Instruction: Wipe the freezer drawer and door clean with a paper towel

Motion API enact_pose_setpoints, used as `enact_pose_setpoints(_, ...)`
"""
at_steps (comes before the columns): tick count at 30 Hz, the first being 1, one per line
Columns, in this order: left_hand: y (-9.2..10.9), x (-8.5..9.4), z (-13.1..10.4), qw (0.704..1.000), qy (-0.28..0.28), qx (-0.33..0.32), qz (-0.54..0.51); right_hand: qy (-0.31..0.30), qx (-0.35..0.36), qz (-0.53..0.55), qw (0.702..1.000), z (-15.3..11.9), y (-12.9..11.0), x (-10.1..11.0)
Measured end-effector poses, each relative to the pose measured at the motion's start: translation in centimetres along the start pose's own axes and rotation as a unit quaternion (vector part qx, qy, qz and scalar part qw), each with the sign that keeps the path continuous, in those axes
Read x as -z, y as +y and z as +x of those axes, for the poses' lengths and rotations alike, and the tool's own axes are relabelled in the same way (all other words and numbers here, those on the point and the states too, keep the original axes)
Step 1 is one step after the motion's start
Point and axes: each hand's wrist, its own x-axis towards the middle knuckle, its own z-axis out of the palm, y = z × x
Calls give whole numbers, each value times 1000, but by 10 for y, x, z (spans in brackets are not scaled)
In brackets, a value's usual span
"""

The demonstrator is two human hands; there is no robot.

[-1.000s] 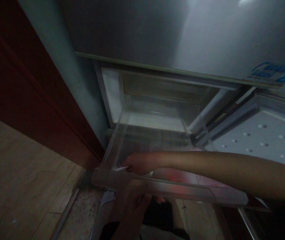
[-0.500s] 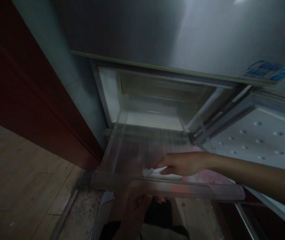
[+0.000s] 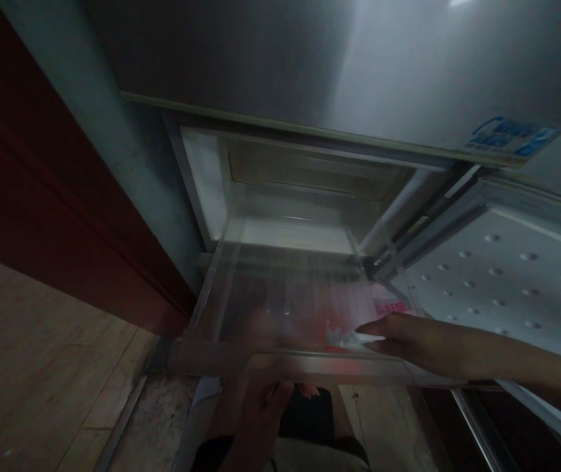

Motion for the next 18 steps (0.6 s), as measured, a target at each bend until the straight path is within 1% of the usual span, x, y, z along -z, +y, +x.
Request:
enact_pose_setpoints(2,1,0,1,1000,-22,-14,-5,-9,22,21,999,12,-20,-3)
enact_pose_setpoints(4,1,1,1,999,-27,-20,-4,-26,56,60,996,29,-37,-9)
enact_pose_setpoints(7,0,1,0,1000,-7,-16,20,-100,98,151,978,62,-56,-22)
enact_pose_setpoints(8,0,2,0,999,-5,-15,28,-123,98,168,973,74,-63,-26)
enact_pose_setpoints(9,0,2,0,999,-11,-13,35,-130,95,176,971,85,-71,-30)
enact_pose_setpoints(10,1,3,0,999,-16,-12,40,-127,93,174,972,96,-79,-33)
enact_pose_setpoints(12,1,3,0,999,-15,-16,46,-99,94,152,979,114,-98,-36)
enact_pose_setpoints(14,2,3,1,998,-12,-25,47,-79,103,122,984,125,-114,-36)
enact_pose_setpoints(16,2,2,1,998,-17,-29,44,-82,113,111,984,130,-119,-36)
enact_pose_setpoints(18,2,1,1,999,-13,-20,41,-102,123,137,978,126,-112,-35)
